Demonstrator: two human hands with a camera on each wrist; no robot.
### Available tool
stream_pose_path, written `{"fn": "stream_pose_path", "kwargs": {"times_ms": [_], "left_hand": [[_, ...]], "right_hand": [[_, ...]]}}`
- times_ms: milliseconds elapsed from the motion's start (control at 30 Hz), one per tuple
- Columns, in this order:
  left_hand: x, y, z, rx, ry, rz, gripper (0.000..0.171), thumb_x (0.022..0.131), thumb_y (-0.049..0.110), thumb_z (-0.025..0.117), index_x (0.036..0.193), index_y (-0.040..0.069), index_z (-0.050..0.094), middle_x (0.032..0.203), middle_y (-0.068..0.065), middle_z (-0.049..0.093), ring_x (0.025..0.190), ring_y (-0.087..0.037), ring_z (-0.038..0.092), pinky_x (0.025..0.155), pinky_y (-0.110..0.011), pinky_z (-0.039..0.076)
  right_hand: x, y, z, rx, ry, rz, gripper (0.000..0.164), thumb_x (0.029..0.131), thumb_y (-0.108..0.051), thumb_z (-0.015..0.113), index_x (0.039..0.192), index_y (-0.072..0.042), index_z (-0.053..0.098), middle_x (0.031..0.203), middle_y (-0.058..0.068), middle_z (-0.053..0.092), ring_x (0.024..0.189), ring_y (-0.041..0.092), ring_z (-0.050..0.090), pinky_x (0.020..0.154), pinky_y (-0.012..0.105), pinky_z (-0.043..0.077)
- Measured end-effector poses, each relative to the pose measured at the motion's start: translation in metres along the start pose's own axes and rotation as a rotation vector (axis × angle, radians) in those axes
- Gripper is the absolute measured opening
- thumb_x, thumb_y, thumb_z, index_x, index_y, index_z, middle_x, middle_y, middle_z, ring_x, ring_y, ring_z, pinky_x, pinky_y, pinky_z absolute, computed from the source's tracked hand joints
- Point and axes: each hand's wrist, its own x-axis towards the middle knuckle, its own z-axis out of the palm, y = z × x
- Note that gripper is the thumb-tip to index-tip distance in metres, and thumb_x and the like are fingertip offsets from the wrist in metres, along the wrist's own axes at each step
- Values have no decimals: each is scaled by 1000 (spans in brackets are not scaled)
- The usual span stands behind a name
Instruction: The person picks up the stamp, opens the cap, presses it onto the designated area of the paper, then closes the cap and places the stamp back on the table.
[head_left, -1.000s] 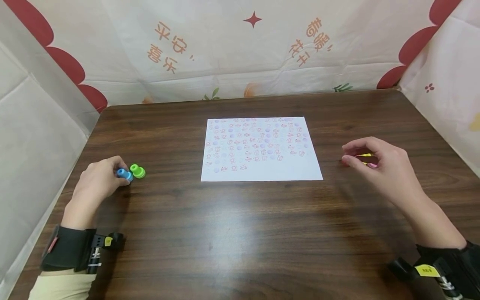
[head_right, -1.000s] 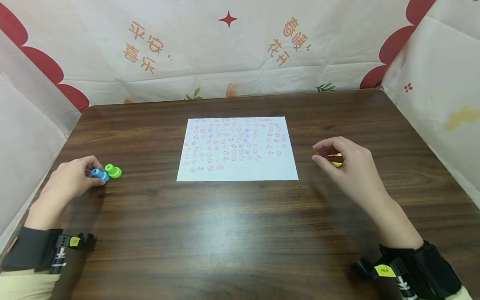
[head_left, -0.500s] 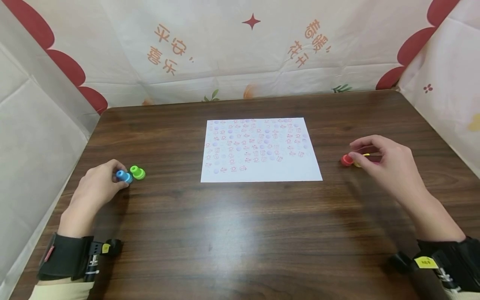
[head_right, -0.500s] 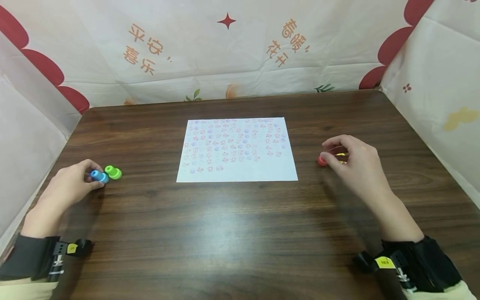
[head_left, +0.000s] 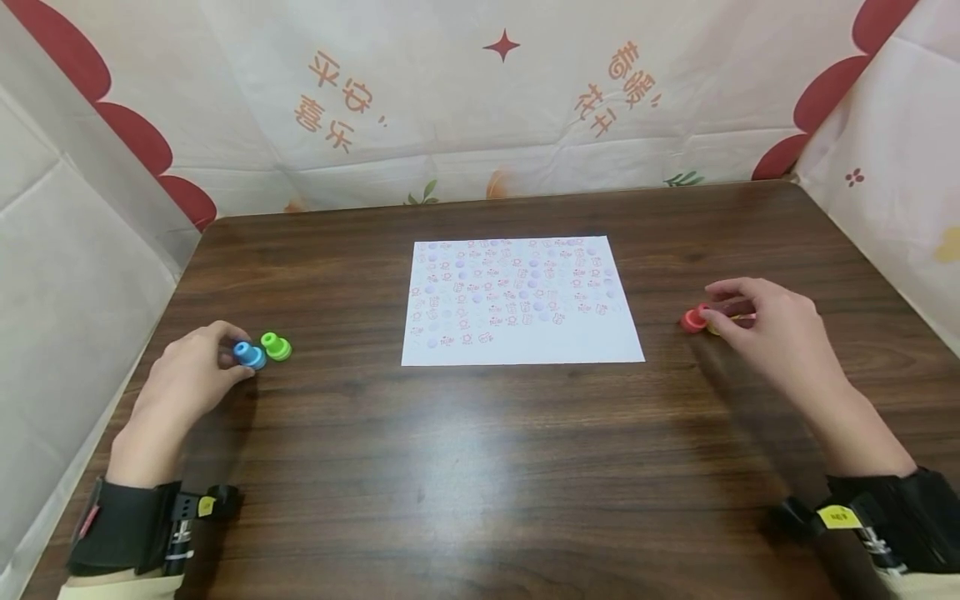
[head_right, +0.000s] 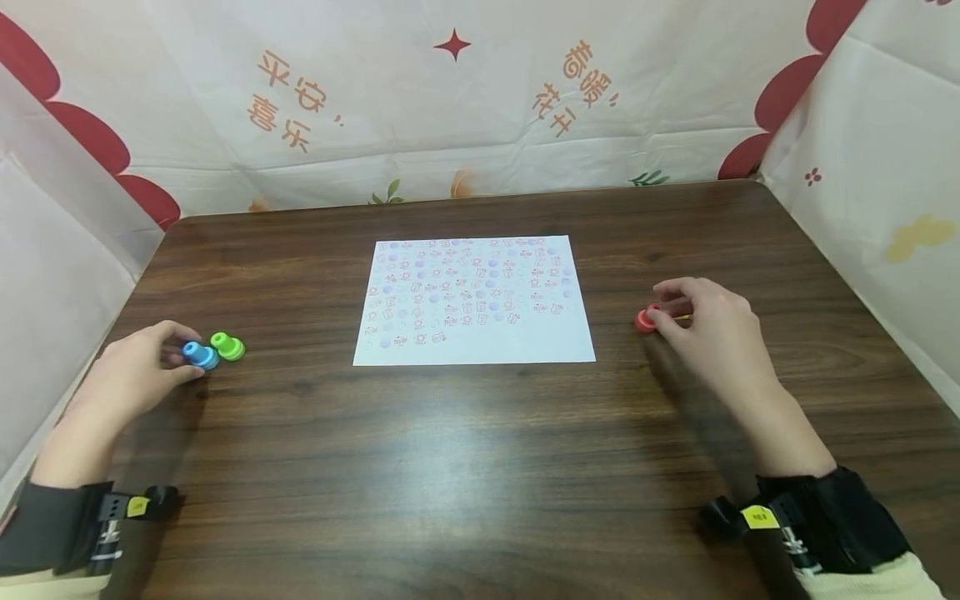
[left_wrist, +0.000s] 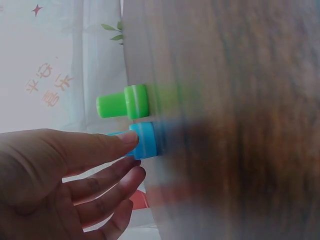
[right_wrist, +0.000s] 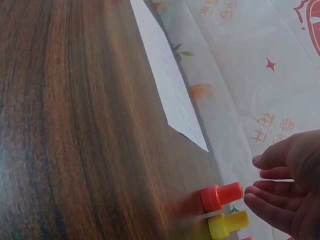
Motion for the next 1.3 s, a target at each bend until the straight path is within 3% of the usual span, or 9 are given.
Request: {"fn": "stream_pose_path", "kwargs": {"times_ms": [300, 600, 833, 1100, 1300], "left_hand": [[-9, 5, -8, -26, 65, 27, 39, 85, 11, 70, 115, -5, 53, 105, -31, 58, 97, -46, 55, 68, -58, 47], [-15, 14, -15, -46, 79, 40, 43, 85, 12, 70, 120, -5, 51, 111, -32, 55, 100, -48, 53, 70, -60, 48], [-17, 23, -19, -45, 84, 56, 43, 87, 13, 68, 123, -2, 51, 113, -30, 55, 103, -45, 53, 73, -59, 47], [-20, 41, -22, -53, 115, 130, 39, 88, 14, 67, 122, 0, 53, 113, -27, 56, 101, -44, 55, 74, -62, 45], [-21, 59, -23, -81, 127, 181, 39, 87, 14, 68, 121, 1, 54, 111, -25, 60, 100, -42, 57, 76, -62, 46]], "right_hand": [[2, 3, 6, -76, -71, 2, 32, 86, -11, 68, 114, 5, 62, 104, 33, 64, 88, 44, 61, 70, 63, 48], [3, 4, 13, -120, -98, -25, 31, 84, -4, 68, 112, 7, 62, 103, 34, 62, 85, 44, 62, 68, 64, 49], [3, 6, 17, -185, -74, -50, 27, 83, -4, 69, 108, 7, 63, 97, 33, 65, 80, 43, 62, 65, 62, 48], [5, -3, 11, -146, -49, -46, 23, 84, -7, 70, 103, 4, 65, 92, 29, 67, 81, 40, 62, 66, 59, 47], [7, -16, 7, -134, -24, -88, 26, 82, -7, 72, 105, 4, 65, 91, 29, 68, 81, 39, 64, 66, 59, 48]]}}
